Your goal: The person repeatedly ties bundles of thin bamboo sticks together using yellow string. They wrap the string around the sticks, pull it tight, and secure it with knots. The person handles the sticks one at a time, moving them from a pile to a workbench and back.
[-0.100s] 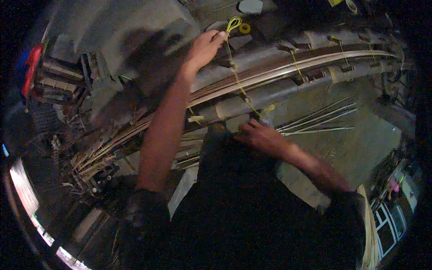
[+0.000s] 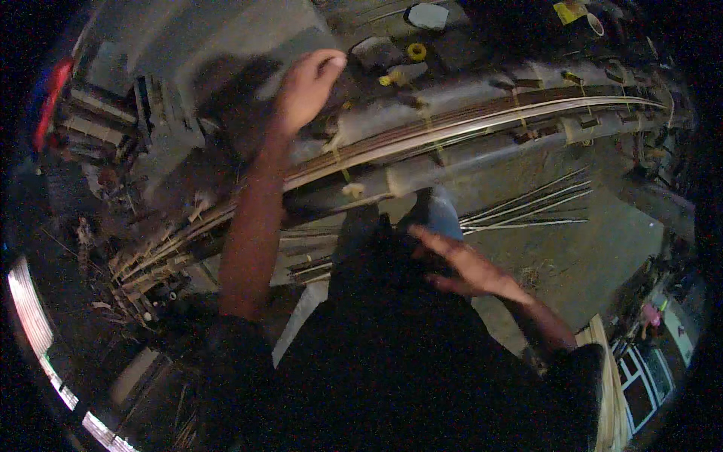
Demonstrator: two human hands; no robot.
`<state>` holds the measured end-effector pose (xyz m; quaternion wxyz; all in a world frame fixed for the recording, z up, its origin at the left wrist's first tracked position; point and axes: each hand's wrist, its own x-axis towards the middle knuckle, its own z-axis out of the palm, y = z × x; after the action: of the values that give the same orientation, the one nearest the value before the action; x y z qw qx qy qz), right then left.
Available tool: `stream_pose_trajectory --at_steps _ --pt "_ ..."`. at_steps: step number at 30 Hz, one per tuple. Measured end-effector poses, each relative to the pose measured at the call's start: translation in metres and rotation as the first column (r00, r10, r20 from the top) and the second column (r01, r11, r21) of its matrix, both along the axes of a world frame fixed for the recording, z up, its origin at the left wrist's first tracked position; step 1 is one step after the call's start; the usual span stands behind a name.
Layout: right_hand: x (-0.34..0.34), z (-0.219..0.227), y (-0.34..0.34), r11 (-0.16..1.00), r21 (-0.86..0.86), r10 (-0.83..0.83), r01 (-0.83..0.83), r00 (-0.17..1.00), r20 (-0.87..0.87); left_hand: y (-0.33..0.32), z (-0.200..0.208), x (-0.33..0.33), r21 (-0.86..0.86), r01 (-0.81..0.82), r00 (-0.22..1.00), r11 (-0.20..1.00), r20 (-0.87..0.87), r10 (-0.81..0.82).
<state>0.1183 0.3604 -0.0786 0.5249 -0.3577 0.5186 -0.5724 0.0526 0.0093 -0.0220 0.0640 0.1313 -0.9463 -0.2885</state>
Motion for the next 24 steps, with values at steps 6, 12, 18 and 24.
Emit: stream_pose_trajectory --at_steps 6,12,18,24 --pt "0.015 -0.05 -0.036 0.941 0.146 -0.239 0.307 0.903 -0.356 0.082 -0.044 0.097 0.213 -0.006 0.997 0.977 0.082 -0.012" --pt "-0.061 0.14 -0.141 0.957 0.289 0.285 0.005 0.157 -0.946 0.115 -0.089 0.127 -0.037 -0.185 0.953 0.982 -0.252 0.17" --pt "-0.102 0.124 -0.209 0.999 0.043 0.052 -0.032 0.385 -0.921 0.118 -0.122 0.122 -0.253 -0.199 0.95 0.947 -0.288 0.122" --pt "-0.112 0.003 -0.216 0.967 -0.132 -0.244 0.22 0.948 -0.205 0.114 -0.125 0.12 -0.303 -0.268 0.926 0.915 -0.343 0.157"
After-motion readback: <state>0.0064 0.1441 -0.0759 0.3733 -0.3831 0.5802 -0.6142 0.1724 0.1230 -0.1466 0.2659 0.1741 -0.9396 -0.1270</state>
